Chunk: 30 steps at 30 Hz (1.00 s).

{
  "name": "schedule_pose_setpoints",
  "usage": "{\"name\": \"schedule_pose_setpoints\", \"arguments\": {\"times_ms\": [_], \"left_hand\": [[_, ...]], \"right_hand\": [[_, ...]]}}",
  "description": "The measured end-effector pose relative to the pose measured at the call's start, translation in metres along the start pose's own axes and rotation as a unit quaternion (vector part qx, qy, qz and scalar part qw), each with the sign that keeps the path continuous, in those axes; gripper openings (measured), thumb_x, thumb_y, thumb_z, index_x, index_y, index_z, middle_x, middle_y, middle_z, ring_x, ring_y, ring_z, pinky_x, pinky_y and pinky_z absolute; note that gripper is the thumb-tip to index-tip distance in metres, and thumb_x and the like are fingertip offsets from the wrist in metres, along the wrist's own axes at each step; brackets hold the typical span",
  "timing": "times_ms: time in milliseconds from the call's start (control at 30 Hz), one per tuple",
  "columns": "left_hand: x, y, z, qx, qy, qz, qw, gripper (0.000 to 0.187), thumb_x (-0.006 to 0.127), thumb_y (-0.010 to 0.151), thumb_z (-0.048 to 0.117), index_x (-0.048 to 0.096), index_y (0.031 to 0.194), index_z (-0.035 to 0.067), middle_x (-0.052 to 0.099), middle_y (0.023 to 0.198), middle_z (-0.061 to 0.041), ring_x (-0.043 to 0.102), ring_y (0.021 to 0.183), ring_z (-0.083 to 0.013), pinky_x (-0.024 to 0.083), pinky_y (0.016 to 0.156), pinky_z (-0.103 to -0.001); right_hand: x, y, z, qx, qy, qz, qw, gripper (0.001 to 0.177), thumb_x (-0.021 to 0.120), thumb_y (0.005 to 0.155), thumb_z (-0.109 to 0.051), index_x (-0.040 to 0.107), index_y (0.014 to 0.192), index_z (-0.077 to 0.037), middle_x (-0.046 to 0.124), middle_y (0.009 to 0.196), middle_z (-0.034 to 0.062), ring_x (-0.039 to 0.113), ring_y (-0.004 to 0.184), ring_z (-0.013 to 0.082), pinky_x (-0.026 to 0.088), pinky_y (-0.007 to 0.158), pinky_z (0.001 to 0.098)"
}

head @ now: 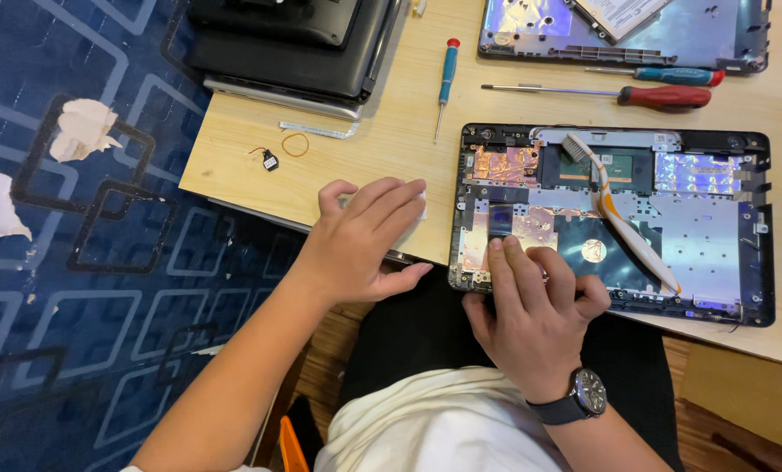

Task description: The person cleans the interior of a disassembled laptop using a toothbrush, then places the motherboard back into the chassis. The person uses a toothbrush to scrub the laptop's internal frame and later positions the motherboard into place.

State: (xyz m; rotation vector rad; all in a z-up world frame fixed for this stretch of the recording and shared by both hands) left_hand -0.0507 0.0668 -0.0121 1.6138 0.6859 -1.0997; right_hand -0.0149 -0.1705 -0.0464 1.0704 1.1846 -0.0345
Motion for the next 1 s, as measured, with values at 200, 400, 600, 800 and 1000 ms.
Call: {"name": "schedule_pose_setpoints", "arguments": {"times_ms": [200,400,600,800,1000], "left_hand": [[0.002,-0.005,-0.001,-0.083,-0.107,0.009,0.991,0.069,0.070,0.093,0.057,0.054,0.144,0.014,0.060,0.156,-0.007,0.059,0.141,-0.0272,0.029,0.101,-0.044],[0.002,-0.008,-0.003,0.035,-0.001,0.051,0.998,0.062,0.062,0.099,0.061,0.072,0.138,0.014,0.059,0.155,0.002,0.058,0.134,-0.0224,0.031,0.095,-0.044],[0.011,-0.020,-0.012,-0.066,-0.145,0.067,0.985,0.067,0.075,0.092,0.057,0.065,0.148,0.023,0.041,0.166,-0.017,0.046,0.144,-0.0400,0.040,0.115,-0.052],[0.015,-0.009,-0.004,-0.083,-0.068,0.036,0.994,0.059,0.078,0.088,0.058,0.072,0.135,0.023,0.036,0.169,-0.015,0.040,0.147,-0.0436,0.041,0.101,-0.060],[0.016,-0.011,-0.007,-0.118,-0.088,-0.002,0.989,0.062,0.073,0.095,0.061,0.066,0.149,0.033,0.014,0.178,-0.012,0.028,0.157,-0.0515,0.040,0.111,-0.066]], "right_hand": [[-0.001,0.000,-0.001,0.001,0.004,0.002,1.000,0.036,0.074,0.092,-0.028,0.078,0.124,-0.012,0.075,0.130,-0.0003,0.068,0.111,0.0232,0.030,0.093,0.0445],[-0.001,0.000,0.001,-0.001,0.007,0.006,1.000,0.036,0.074,0.093,-0.027,0.077,0.126,-0.012,0.075,0.130,0.0000,0.068,0.112,0.0233,0.030,0.093,0.0443],[0.000,-0.002,0.000,0.006,0.011,0.001,1.000,0.038,0.074,0.092,-0.030,0.078,0.126,-0.013,0.074,0.132,-0.0007,0.067,0.113,0.0229,0.030,0.094,0.0448],[-0.002,-0.001,0.000,-0.002,0.009,0.012,1.000,0.037,0.073,0.093,-0.025,0.079,0.126,-0.012,0.074,0.131,0.0002,0.068,0.113,0.0236,0.030,0.095,0.0443],[-0.003,0.000,-0.001,-0.001,-0.003,0.012,1.000,0.037,0.072,0.091,-0.026,0.080,0.125,-0.013,0.075,0.130,-0.0004,0.068,0.113,0.0227,0.030,0.096,0.0436]]}}
Point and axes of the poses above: each hand's wrist, its own y-axis towards the middle knuckle, its own x-axis out of the palm, z = x × y, the point moved 2 cm from there along y, towards the middle knuckle
